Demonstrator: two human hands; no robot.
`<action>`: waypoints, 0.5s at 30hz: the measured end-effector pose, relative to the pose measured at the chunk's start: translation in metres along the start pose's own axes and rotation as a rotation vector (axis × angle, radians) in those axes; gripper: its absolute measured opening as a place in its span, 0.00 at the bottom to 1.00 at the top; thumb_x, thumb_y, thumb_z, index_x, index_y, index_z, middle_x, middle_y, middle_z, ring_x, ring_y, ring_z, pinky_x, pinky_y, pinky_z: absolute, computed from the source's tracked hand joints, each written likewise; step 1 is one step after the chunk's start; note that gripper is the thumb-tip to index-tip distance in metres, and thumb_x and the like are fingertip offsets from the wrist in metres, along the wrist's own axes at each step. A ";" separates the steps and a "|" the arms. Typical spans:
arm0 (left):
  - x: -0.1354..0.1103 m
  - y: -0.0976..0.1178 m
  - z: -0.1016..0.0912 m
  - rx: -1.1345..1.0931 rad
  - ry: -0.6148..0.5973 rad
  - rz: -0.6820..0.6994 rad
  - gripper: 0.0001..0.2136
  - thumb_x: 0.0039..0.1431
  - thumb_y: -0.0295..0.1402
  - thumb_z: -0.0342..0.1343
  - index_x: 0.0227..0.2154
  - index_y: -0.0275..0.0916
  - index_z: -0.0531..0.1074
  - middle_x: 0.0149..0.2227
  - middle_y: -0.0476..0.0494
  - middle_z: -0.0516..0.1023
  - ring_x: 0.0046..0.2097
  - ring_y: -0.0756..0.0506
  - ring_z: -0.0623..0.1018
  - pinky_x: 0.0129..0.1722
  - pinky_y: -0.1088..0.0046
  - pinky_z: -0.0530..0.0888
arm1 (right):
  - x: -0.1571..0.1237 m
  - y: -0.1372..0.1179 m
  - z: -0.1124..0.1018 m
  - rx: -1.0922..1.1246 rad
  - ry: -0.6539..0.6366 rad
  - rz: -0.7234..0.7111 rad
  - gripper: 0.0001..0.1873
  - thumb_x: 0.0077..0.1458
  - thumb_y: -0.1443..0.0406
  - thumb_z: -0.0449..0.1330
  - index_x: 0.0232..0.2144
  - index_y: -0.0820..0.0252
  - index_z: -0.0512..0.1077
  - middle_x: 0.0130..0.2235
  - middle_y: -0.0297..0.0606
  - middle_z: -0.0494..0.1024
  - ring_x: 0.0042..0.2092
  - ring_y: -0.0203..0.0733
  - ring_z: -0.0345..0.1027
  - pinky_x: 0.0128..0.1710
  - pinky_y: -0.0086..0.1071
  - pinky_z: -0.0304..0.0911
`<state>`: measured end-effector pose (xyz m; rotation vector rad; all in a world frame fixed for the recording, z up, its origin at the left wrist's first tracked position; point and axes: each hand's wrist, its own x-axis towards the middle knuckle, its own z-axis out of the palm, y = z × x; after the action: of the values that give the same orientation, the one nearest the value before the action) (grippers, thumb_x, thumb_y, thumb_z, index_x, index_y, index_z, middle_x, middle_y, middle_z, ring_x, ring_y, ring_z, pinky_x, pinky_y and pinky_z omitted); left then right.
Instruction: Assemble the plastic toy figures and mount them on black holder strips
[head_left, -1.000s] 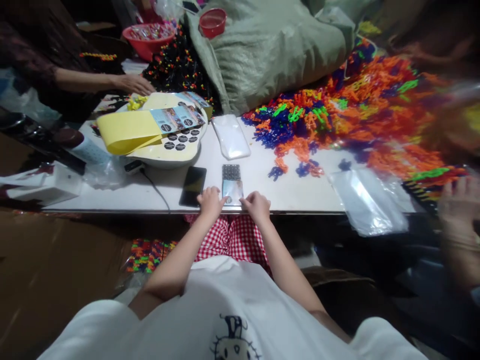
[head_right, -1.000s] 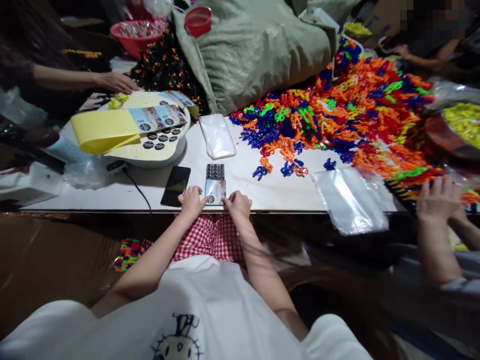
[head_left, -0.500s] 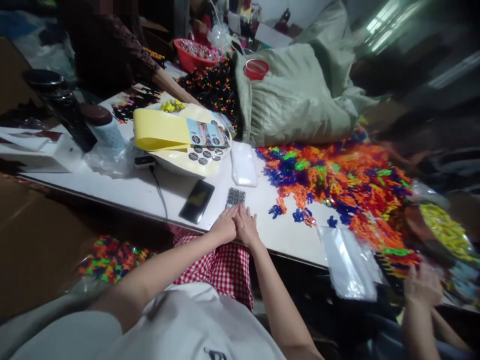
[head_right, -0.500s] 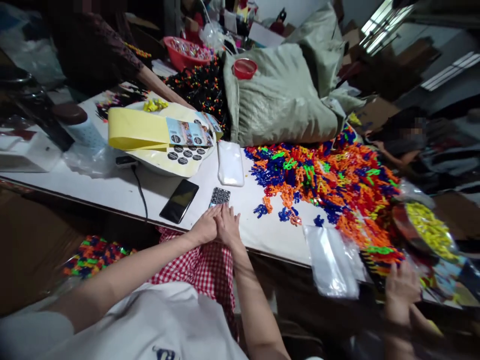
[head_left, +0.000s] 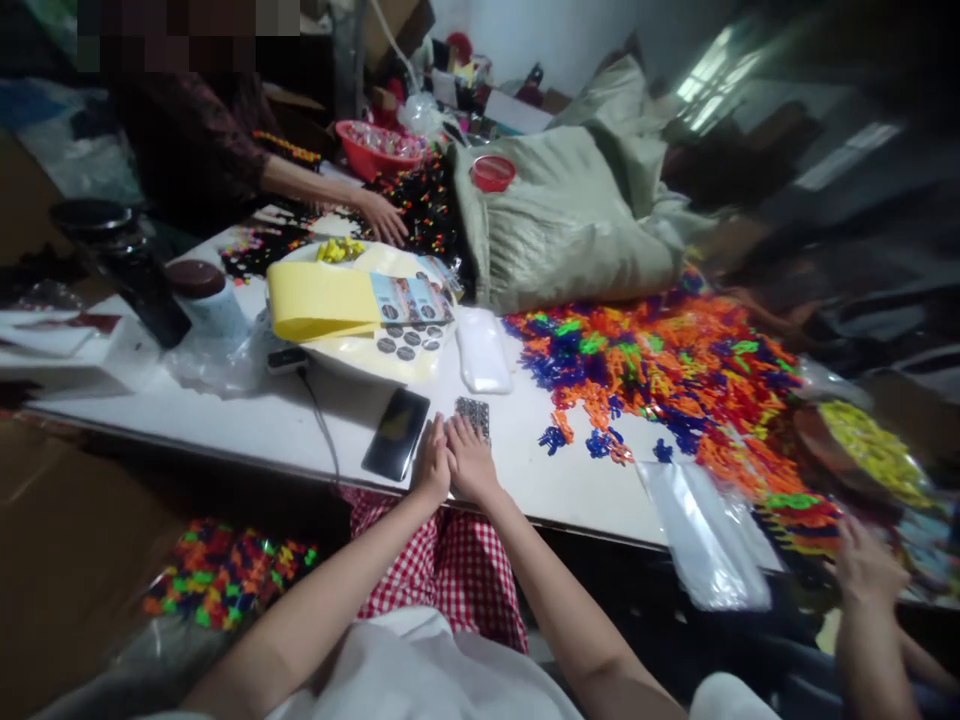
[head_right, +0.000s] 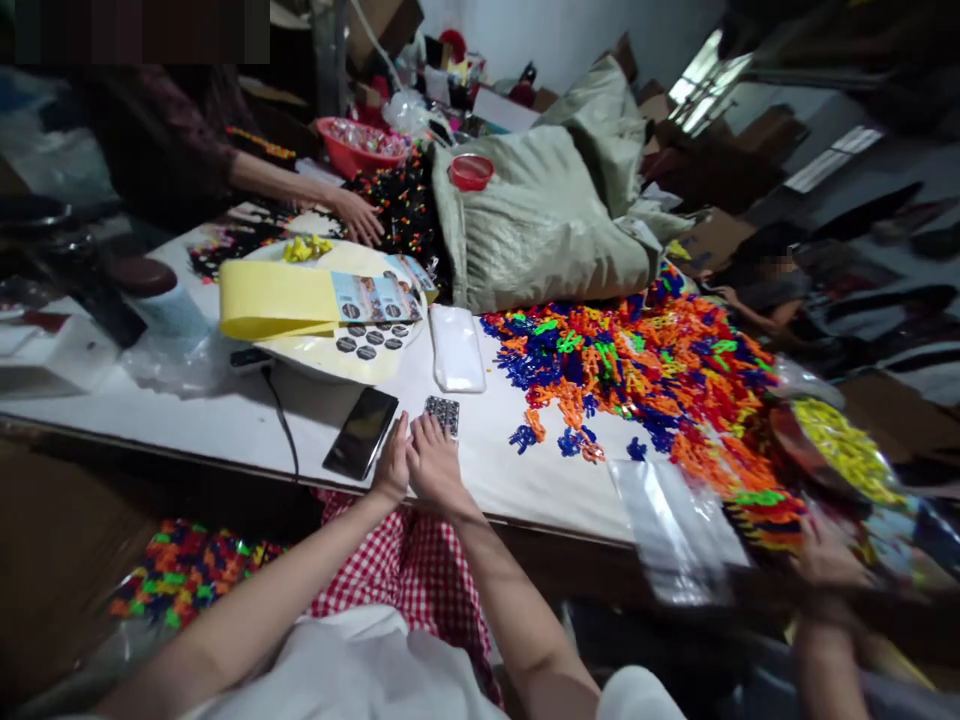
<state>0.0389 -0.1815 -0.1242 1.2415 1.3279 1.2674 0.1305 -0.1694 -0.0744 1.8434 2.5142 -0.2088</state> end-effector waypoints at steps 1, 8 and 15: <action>0.002 -0.001 0.000 -0.029 0.014 -0.010 0.23 0.63 0.36 0.33 0.59 0.37 0.54 0.62 0.41 0.54 0.64 0.47 0.53 0.63 0.66 0.52 | 0.001 -0.001 0.003 0.009 -0.008 0.005 0.29 0.63 0.58 0.36 0.61 0.67 0.49 0.64 0.43 0.46 0.65 0.45 0.37 0.62 0.46 0.37; 0.000 -0.007 -0.005 -0.142 -0.009 0.019 0.22 0.63 0.37 0.35 0.58 0.38 0.54 0.60 0.39 0.59 0.60 0.46 0.61 0.60 0.66 0.59 | -0.006 -0.004 0.014 0.108 0.132 -0.026 0.28 0.62 0.58 0.42 0.61 0.66 0.50 0.63 0.44 0.50 0.65 0.44 0.39 0.62 0.45 0.39; 0.022 0.018 0.002 0.426 -0.140 0.499 0.24 0.63 0.36 0.31 0.61 0.35 0.47 0.62 0.34 0.53 0.64 0.44 0.53 0.62 0.58 0.52 | -0.017 0.026 -0.021 0.317 0.404 0.208 0.28 0.61 0.62 0.40 0.61 0.67 0.48 0.63 0.44 0.50 0.65 0.45 0.39 0.62 0.46 0.41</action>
<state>0.0403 -0.1599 -0.1055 2.0196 1.2659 1.2279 0.1620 -0.1754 -0.0545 2.4787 2.6273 -0.2679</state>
